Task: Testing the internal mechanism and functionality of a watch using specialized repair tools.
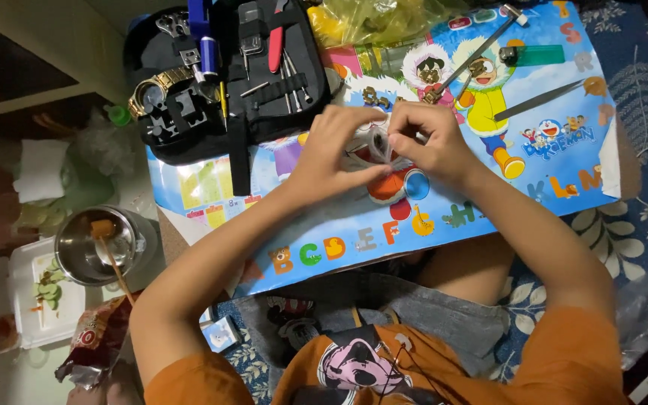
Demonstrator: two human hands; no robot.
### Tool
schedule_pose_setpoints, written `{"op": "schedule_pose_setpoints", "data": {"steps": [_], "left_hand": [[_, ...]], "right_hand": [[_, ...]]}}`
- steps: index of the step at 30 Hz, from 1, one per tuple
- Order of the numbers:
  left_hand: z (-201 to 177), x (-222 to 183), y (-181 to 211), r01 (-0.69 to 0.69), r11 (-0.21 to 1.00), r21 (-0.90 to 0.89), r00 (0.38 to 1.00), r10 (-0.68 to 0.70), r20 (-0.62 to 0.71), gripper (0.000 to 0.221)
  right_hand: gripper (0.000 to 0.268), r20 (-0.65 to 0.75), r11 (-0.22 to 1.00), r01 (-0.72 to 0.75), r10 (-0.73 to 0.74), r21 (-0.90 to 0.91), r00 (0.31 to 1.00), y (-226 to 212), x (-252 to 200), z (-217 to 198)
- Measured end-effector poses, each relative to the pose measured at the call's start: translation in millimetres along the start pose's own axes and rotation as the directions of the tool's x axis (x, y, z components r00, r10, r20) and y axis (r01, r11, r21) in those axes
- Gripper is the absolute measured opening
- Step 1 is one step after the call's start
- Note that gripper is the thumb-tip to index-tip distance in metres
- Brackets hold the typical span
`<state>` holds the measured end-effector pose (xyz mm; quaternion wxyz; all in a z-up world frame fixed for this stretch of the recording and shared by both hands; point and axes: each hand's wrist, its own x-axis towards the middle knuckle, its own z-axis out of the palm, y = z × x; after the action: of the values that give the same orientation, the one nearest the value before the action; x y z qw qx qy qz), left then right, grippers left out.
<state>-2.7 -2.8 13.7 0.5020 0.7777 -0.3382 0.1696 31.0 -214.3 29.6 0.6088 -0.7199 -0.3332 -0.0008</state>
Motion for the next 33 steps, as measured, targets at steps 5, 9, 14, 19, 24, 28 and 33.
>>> {"op": "schedule_pose_setpoints", "data": {"steps": [5, 9, 14, 19, 24, 28, 33], "left_hand": [[5.0, -2.1, 5.1, -0.216, 0.870, 0.443, 0.959, 0.274, -0.072, 0.034], [9.3, -1.2, 3.6, -0.278, 0.777, 0.565, 0.909, 0.403, -0.107, 0.029], [5.0, -1.1, 8.1, -0.267, 0.839, 0.473, 0.921, 0.367, -0.130, 0.025], [3.8, -1.9, 6.2, -0.233, 0.863, 0.449, 0.937, 0.322, -0.133, 0.023], [3.9, -3.8, 6.6, -0.236, 0.820, 0.521, 0.947, 0.314, -0.064, 0.025], [2.7, -3.1, 10.8, -0.206, 0.809, 0.550, 0.966, 0.258, -0.017, 0.028], [5.3, -3.1, -2.5, -0.229, 0.839, 0.493, 0.959, 0.282, -0.035, 0.034]], "right_hand": [[0.024, 0.029, 0.992, -0.020, 0.016, 0.121, 0.999, -1.7, -2.5, 4.4], [0.025, 0.038, 0.997, 0.000, -0.004, 0.083, 0.999, 0.5, -2.7, 3.7], [0.024, 0.028, 0.999, 0.016, -0.018, 0.049, 0.999, 5.7, -3.4, -2.7], [0.034, 0.014, 0.980, 0.198, -0.198, -0.009, 0.980, 11.3, -5.8, -11.7], [0.018, 0.185, 0.866, 0.407, -0.366, -0.292, 0.912, -13.7, 5.6, -16.9], [0.007, 0.293, 0.733, 0.494, -0.399, -0.468, 0.869, -27.1, 9.2, -16.2], [0.008, 0.166, 0.716, 0.526, -0.512, -0.459, 0.843, -3.8, 9.6, -8.0]]}}
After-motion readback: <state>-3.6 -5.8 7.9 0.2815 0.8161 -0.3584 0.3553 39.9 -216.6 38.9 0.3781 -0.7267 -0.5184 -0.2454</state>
